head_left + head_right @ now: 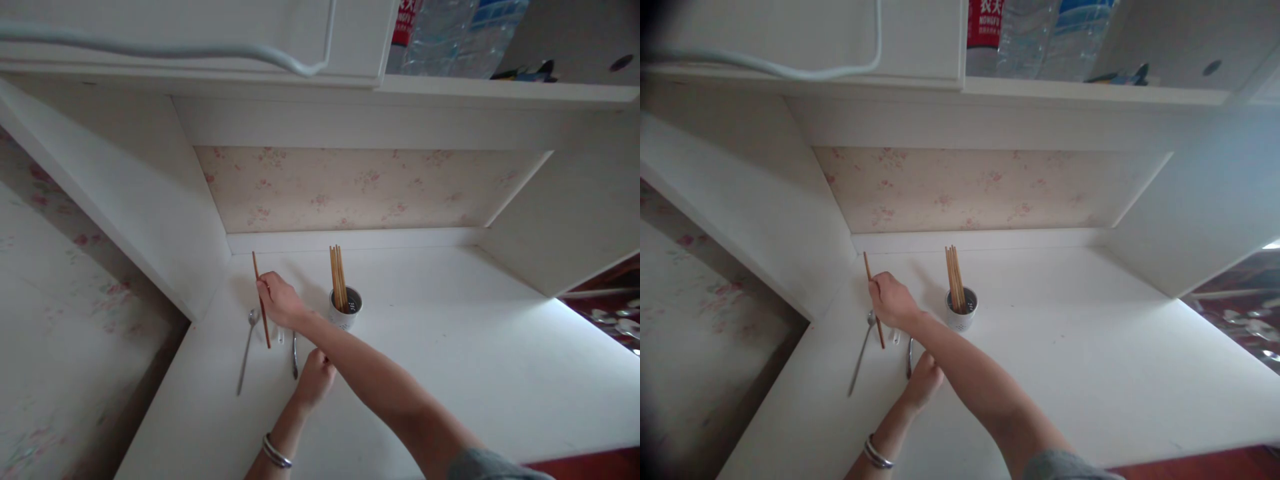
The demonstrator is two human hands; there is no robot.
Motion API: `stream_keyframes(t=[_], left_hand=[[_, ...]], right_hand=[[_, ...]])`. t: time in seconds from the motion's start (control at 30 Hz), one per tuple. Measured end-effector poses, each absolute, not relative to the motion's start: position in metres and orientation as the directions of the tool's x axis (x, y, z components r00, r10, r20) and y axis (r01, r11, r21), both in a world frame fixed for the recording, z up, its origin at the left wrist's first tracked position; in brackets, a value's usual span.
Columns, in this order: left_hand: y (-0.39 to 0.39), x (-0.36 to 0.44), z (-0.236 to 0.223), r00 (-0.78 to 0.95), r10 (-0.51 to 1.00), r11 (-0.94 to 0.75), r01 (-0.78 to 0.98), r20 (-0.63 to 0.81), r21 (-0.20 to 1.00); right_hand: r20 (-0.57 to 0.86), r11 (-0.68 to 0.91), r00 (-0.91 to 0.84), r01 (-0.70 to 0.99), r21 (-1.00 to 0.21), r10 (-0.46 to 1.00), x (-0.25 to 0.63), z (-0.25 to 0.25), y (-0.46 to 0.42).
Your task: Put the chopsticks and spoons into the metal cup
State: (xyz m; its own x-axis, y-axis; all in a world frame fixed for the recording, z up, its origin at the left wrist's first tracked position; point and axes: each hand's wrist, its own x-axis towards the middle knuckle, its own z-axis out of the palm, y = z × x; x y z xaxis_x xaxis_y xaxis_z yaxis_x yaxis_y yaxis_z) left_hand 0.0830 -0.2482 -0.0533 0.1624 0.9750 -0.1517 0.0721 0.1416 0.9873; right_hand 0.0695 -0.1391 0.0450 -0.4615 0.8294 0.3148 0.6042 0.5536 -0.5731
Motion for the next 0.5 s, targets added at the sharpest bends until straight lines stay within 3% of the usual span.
stream_keyframes(t=[0.1, 0.23, 0.37, 0.5], left_hand=[[-0.246, 0.084, -0.055, 0.232, 0.955, 0.168, 0.102, -0.187, 0.981], [-0.247, 0.087, -0.051, 0.279, 0.936, 0.201, 0.072, -0.214, 0.977], [-0.246, 0.088, -0.047, 0.298, 0.92, 0.249, 0.052, -0.253, 0.967], [-0.245, 0.09, -0.05, 0.285, 0.918, 0.28, 0.029, -0.276, 0.96]], right_hand=[[0.455, 0.557, -0.357, 0.272, -0.785, 0.816, 0.095, 0.072, -0.155], [0.52, 0.528, -0.118, 0.042, -0.848, 0.846, 0.145, 0.103, -0.155], [0.526, 0.516, 0.179, 0.103, -0.85, 0.831, 0.209, 0.115, -0.128], [0.471, 0.419, 0.229, 0.242, -0.875, 0.852, 0.258, 0.099, -0.102]])
